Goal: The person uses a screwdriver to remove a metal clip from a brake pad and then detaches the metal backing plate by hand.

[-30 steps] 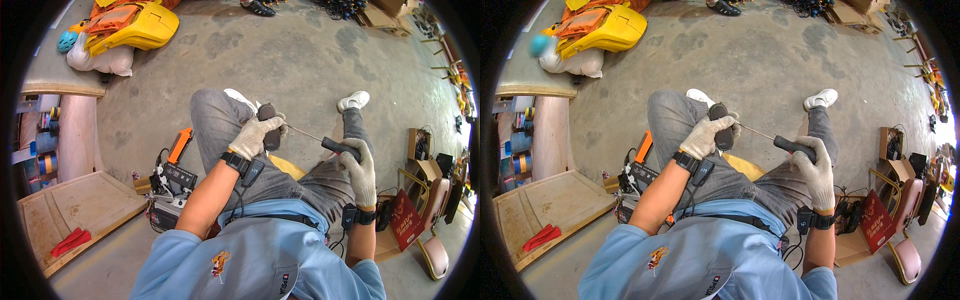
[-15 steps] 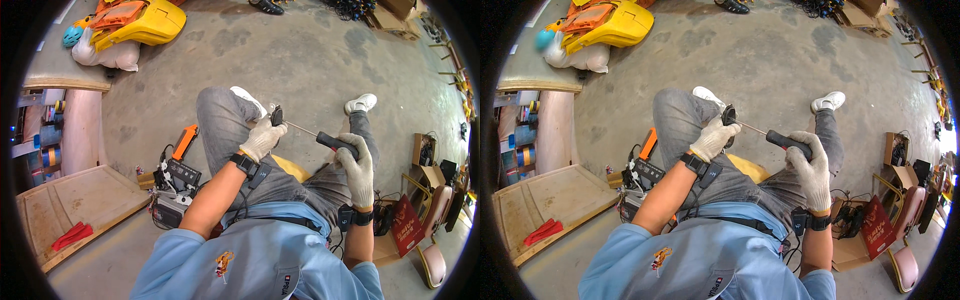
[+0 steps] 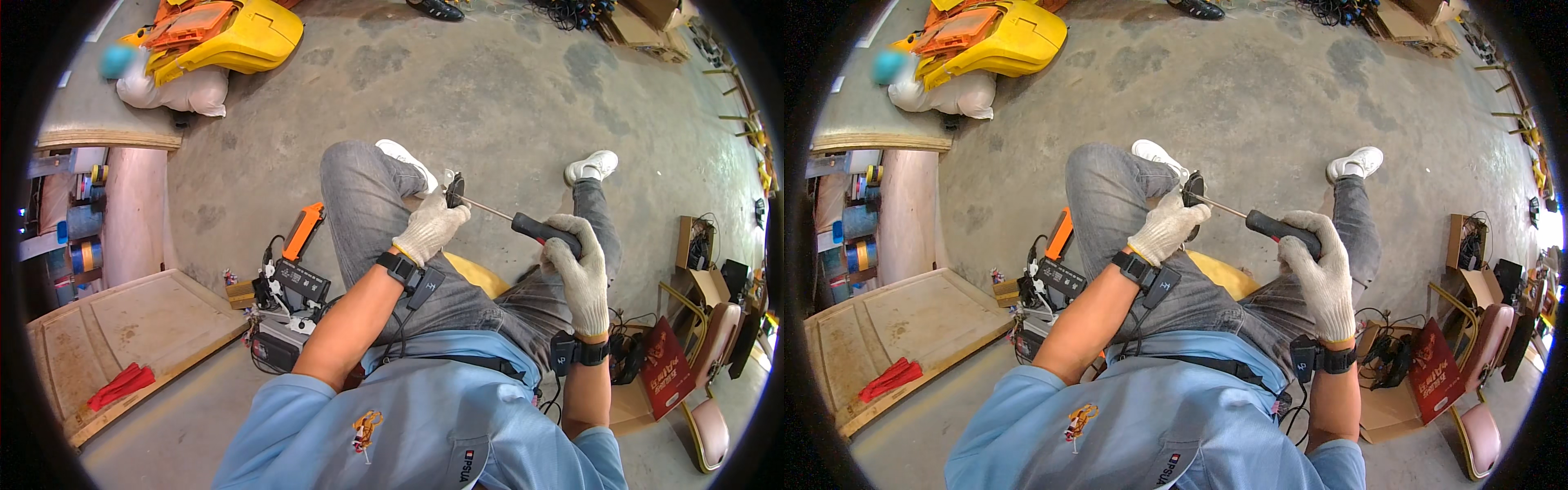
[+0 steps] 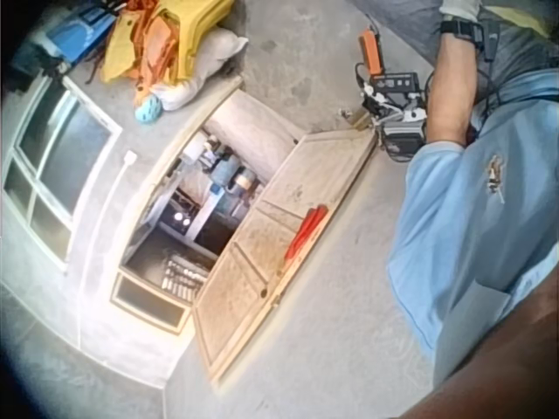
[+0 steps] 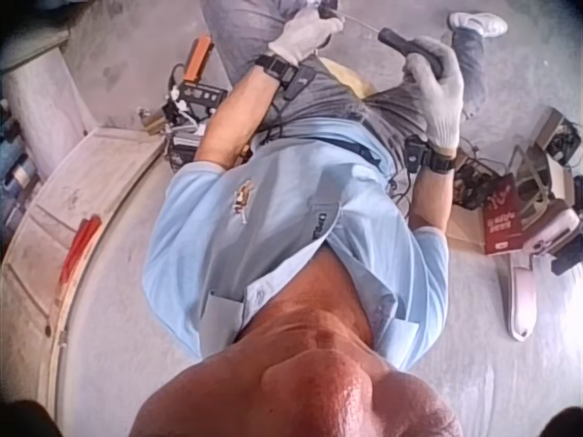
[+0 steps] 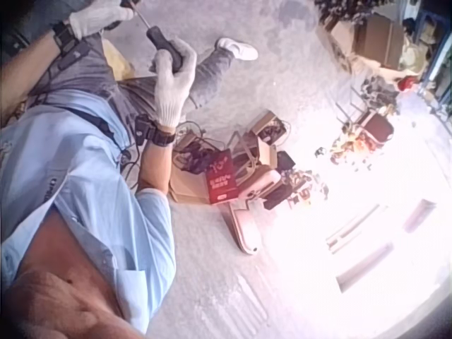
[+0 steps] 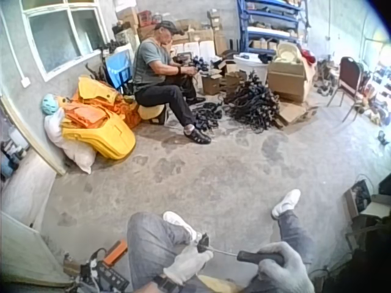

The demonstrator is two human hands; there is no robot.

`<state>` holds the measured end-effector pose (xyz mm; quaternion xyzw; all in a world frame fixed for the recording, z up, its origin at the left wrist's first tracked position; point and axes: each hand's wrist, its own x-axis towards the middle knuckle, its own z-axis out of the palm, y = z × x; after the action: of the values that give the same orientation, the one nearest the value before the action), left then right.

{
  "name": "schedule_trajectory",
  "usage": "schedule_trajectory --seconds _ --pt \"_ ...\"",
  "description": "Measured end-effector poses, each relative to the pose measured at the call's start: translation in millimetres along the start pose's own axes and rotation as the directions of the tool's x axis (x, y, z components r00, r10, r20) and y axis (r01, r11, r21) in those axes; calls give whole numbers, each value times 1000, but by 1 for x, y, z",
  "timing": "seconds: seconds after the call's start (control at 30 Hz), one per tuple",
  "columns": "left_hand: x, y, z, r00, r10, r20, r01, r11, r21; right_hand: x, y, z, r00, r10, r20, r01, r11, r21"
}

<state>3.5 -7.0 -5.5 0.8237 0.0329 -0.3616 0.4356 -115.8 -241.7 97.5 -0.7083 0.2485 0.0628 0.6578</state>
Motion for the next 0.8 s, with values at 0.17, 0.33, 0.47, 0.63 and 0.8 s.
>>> schedule_trajectory --seconds 0.17,0.33,0.47,0.63,0.8 --pt "1 -2 2 1000 8 -12 -8 1000 -2 1 3 0 1000 -15 -5 15 1000 -7" --pt "2 -4 2 999 39 -11 -39 999 25 1 3 0 1000 -8 0 8 1000 -4" --pt "1 0 0 999 36 14 -37 998 43 2 6 0 1000 -7 9 7 1000 5" --pt "-2 3 -2 999 3 38 -4 1000 20 2 3 2 1000 0 5 0 1000 -2" --pt "-1 2 -1 999 1 36 -3 999 39 3 8 3 1000 -1 -11 2 999 53"
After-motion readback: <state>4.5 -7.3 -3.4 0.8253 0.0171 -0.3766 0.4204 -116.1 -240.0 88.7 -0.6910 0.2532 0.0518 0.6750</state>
